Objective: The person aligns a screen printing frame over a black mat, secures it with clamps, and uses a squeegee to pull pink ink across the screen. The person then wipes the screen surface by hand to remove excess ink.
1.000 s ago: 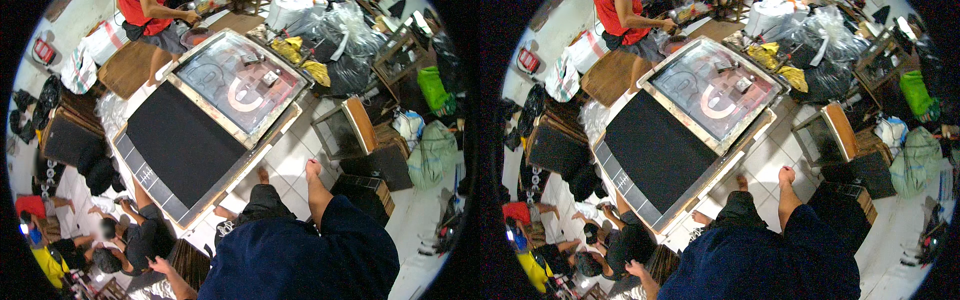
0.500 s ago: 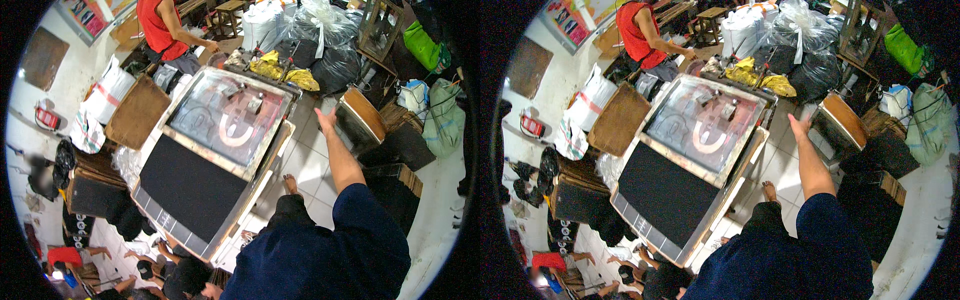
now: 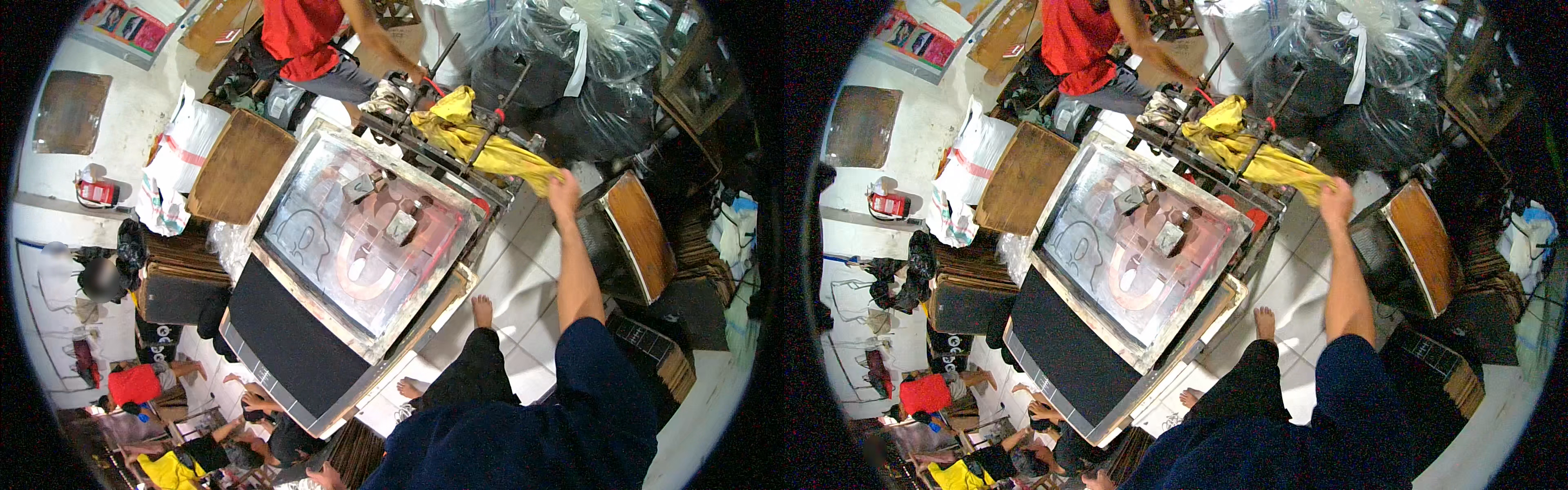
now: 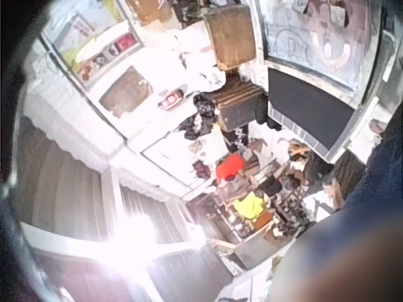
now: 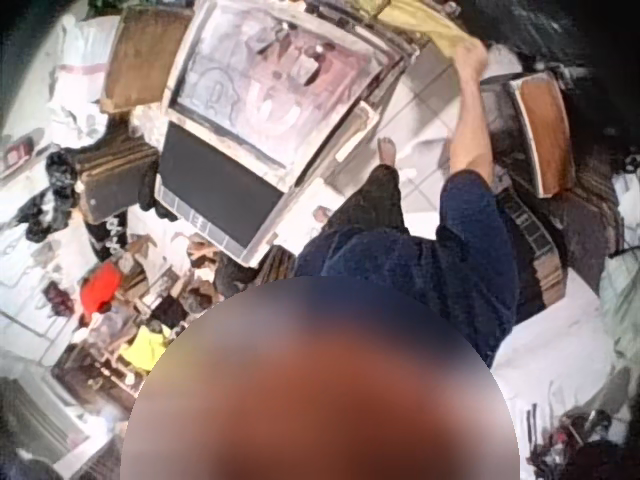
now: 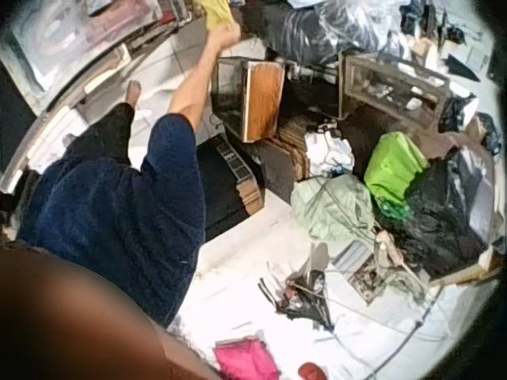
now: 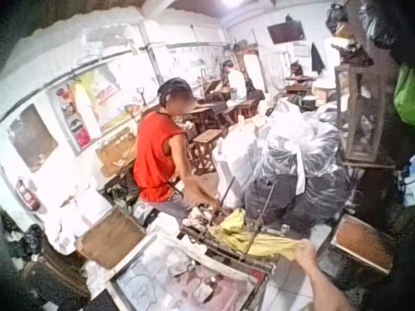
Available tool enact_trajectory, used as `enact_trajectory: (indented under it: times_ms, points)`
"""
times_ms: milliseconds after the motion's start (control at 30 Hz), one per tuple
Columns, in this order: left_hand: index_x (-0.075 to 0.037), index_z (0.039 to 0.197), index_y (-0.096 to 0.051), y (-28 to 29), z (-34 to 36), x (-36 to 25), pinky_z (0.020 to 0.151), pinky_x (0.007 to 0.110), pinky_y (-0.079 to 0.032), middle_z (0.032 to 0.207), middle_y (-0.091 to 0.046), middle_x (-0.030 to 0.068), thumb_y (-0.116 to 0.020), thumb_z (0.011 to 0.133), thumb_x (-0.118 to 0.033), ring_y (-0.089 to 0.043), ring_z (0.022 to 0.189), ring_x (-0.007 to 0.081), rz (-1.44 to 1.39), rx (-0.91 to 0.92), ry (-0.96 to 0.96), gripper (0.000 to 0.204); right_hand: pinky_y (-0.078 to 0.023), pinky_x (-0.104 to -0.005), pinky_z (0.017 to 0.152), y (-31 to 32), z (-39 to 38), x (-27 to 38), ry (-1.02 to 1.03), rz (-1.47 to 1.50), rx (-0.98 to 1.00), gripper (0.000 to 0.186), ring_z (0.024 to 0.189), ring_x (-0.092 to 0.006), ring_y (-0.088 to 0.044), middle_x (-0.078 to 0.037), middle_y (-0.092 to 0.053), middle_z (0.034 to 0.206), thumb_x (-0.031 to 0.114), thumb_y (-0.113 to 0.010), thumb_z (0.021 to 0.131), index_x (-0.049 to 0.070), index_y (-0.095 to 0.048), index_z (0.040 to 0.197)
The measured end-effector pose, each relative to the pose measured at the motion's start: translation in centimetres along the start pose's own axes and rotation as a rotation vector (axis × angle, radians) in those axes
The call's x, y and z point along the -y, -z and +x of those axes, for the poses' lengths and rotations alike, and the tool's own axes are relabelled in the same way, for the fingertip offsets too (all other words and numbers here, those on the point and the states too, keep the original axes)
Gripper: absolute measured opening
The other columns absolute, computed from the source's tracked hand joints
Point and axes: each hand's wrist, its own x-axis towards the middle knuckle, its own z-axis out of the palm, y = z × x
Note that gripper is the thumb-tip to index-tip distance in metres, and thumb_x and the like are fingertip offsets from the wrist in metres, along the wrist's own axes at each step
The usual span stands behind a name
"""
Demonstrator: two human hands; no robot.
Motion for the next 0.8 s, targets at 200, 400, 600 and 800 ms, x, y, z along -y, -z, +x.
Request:
enact_trajectory:
  times_ms: [200,400,600,800]
  points:
    - [-0.001,0.148,-0.03,-1.4,2.2,-1.5,0.099,0.055,-0.044,0.127,-0.051,0.0327,-0.076,0.078,-0.018,-0.054,0.113,0.0496,-0.374,0.079,0.36,0.086,-0.054,-0.0451,0.075,5.5,-2.8,-8.1,-0.337,-0.173,-0.032,0.026,0.087,-0.0364,-0.071,-0.018,-0.073,0.094,0.025,-0.07,0.083,0.007,-0.072,0.103]
    - [-0.002,0.149,-0.028,-2.1,4.6,-1.0,0.104,0.055,-0.04,0.135,-0.044,0.0331,-0.077,0.081,-0.015,-0.048,0.121,0.0514,-0.306,0.072,0.148,0.084,-0.053,-0.0441,0.094,-2.3,-8.1,-9.1,-1.008,0.226,0.27,0.055,0.101,-0.0421,-0.065,-0.028,-0.064,0.119,0.017,-0.061,0.085,0.001,-0.051,0.137]
    - [0.002,0.148,-0.032,-7.8,9.1,6.8,0.102,0.054,-0.041,0.136,-0.047,0.0347,-0.075,0.081,-0.012,-0.054,0.116,0.0495,-0.449,-0.006,0.38,0.081,-0.04,-0.0421,0.111,-4.5,-23.3,-8.8,-0.704,-0.012,0.386,0.064,0.126,-0.0369,-0.054,-0.024,-0.054,0.14,0.028,-0.066,0.083,-0.002,-0.052,0.139]
    - [0.012,0.143,-0.033,-14.0,27.1,13.0,0.101,0.043,-0.045,0.135,-0.049,0.0297,-0.069,0.087,-0.009,-0.058,0.113,0.037,-1.021,0.04,0.256,0.07,-0.028,-0.0588,0.111,0.1,-44.8,-0.6,-1.033,0.341,0.497,0.09,0.132,-0.0368,-0.048,-0.023,-0.036,0.155,0.065,-0.059,0.088,0.009,-0.034,0.154]
